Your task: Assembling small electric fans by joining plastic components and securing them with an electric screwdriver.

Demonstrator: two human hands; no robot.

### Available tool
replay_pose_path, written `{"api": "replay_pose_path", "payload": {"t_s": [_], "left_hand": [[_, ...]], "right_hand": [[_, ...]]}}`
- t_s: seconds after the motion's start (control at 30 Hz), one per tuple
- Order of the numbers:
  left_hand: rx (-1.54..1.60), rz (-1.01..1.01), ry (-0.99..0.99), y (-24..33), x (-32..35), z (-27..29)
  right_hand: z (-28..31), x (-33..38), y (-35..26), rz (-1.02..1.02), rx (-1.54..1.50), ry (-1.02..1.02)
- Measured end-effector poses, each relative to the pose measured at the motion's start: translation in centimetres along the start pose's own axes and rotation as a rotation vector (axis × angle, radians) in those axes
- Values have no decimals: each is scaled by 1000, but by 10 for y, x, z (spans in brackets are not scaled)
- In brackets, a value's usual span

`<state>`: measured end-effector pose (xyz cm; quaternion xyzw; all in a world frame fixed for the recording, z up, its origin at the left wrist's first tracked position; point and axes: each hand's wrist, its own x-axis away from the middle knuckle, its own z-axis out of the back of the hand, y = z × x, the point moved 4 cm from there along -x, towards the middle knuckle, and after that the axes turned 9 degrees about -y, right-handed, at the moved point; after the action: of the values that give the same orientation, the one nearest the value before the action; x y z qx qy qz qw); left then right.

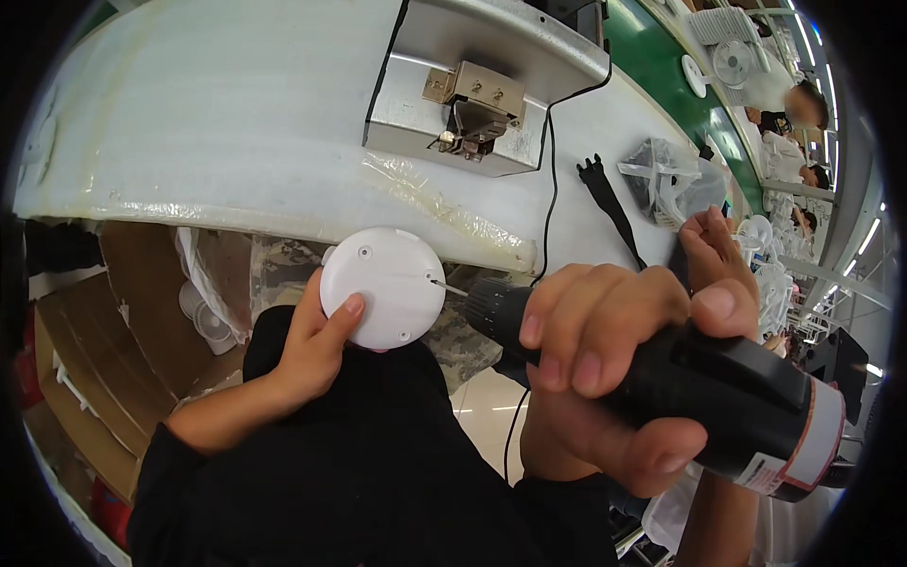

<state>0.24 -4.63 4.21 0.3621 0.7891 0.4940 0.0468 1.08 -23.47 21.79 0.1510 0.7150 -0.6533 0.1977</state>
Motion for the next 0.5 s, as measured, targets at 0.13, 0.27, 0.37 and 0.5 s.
{"api": "replay_pose_path", "payload": {"t_s": [0.13,0.27,0.37,0.5], "left_hand": [[16,16,5,1,1,-2],[21,3,3,-1,0,-2],[19,-14,-5,-1,0,-2],[38,11,-8,-2,1,-3]], "right_hand": [[0,5,1,-4,10,24],[1,7,3,2,5,35],[1,8,4,10,0,40],[0,7,7,14,-6,17]]}}
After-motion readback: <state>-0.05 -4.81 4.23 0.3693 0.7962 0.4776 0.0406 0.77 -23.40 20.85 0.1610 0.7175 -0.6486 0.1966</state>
